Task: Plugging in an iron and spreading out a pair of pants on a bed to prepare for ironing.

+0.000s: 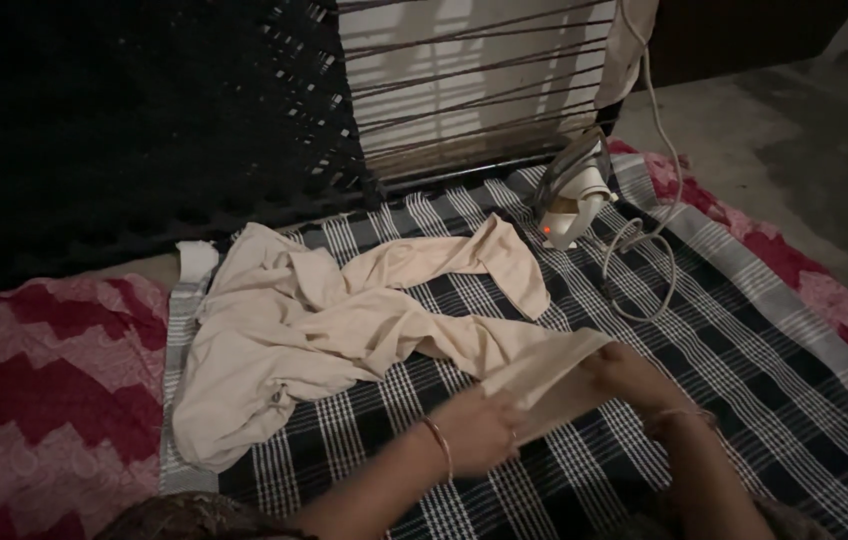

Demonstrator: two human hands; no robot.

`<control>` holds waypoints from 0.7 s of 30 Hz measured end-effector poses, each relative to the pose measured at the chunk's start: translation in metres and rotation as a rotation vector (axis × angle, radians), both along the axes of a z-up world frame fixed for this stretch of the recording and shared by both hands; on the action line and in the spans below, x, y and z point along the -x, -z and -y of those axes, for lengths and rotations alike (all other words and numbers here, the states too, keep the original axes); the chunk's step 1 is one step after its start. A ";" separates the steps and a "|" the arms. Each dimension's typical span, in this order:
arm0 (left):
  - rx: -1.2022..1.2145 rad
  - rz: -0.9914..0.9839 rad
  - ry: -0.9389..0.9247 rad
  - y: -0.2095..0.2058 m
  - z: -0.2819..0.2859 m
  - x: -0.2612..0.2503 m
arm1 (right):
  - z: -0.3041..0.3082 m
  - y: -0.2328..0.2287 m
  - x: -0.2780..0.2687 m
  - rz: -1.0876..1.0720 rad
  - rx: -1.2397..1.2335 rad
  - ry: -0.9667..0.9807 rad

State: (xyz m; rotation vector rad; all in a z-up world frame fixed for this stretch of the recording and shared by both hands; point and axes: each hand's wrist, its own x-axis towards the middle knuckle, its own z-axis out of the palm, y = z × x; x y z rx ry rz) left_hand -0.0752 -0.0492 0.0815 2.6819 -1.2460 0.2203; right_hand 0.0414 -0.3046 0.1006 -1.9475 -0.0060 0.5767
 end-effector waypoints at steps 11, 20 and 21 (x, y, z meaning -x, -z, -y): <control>0.051 0.150 -0.096 0.001 0.024 -0.023 | 0.048 0.031 -0.082 0.320 -0.250 0.014; 0.030 0.073 0.054 0.036 0.019 -0.026 | 0.146 0.093 -0.093 0.226 0.254 0.490; -0.051 0.036 -0.069 0.049 0.006 -0.033 | 0.159 0.123 -0.111 0.312 0.674 0.251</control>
